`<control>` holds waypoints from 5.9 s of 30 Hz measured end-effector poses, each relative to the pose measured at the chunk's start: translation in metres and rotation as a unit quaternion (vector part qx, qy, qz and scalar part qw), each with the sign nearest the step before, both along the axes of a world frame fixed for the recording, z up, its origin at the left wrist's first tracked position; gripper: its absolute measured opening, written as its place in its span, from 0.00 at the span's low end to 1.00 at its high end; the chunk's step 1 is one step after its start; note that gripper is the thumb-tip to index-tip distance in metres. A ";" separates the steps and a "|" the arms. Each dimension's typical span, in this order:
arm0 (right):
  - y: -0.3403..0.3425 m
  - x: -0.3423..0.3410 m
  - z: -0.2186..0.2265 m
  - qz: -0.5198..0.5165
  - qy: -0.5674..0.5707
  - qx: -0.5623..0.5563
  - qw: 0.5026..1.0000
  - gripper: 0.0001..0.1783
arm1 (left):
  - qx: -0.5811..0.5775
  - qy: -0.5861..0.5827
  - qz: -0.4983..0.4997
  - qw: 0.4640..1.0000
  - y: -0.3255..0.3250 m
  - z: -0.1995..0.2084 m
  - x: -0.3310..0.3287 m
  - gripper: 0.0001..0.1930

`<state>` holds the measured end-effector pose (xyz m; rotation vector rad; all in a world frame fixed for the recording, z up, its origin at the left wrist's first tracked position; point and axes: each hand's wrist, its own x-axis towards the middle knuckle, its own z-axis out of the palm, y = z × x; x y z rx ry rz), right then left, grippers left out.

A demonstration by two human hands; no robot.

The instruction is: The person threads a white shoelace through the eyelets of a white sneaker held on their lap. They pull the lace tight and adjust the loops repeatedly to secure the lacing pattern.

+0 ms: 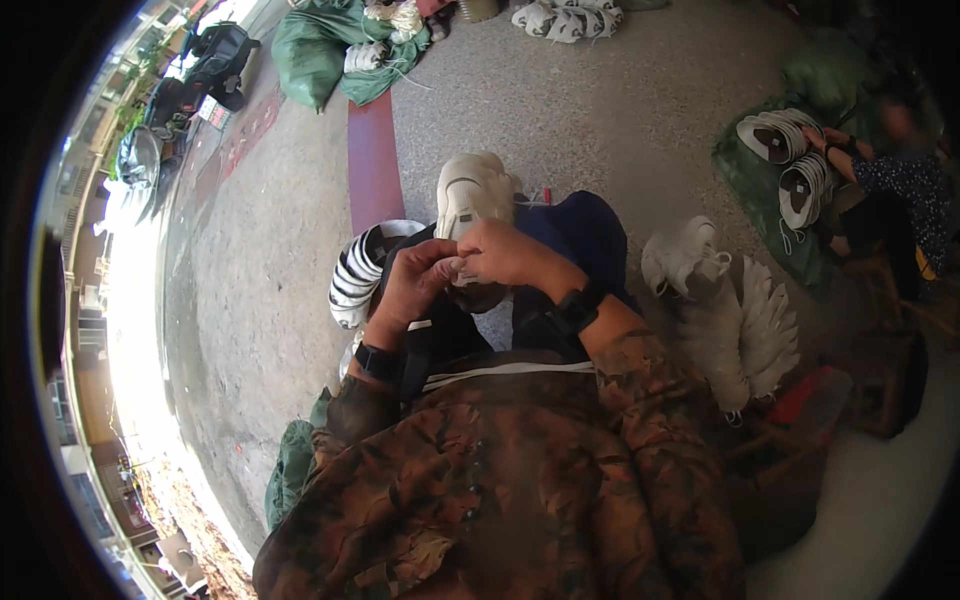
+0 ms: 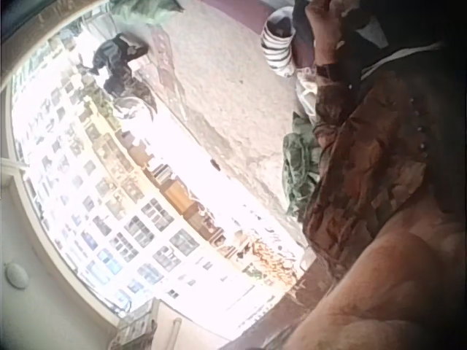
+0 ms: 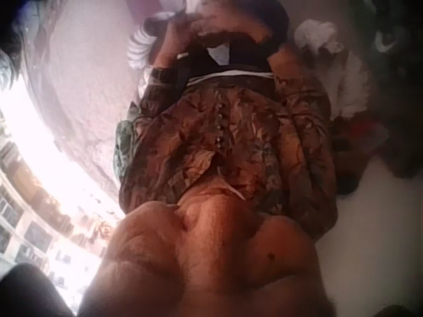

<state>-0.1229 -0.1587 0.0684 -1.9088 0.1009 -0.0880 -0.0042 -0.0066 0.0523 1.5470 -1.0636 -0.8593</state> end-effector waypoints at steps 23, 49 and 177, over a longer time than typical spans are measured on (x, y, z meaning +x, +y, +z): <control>-0.013 0.048 -0.058 -0.147 -0.033 -0.204 0.967 0.14 | 0.014 0.184 0.216 0.959 -0.002 -0.036 -0.003 0.07; -0.020 0.054 -0.045 -0.024 -0.017 -0.338 0.941 0.09 | 0.076 -0.433 -0.113 0.891 0.028 -0.012 0.053 0.03; -0.183 -0.278 -0.066 -0.483 0.157 0.240 0.827 0.11 | 0.299 -0.246 0.447 0.806 0.430 -0.073 0.167 0.11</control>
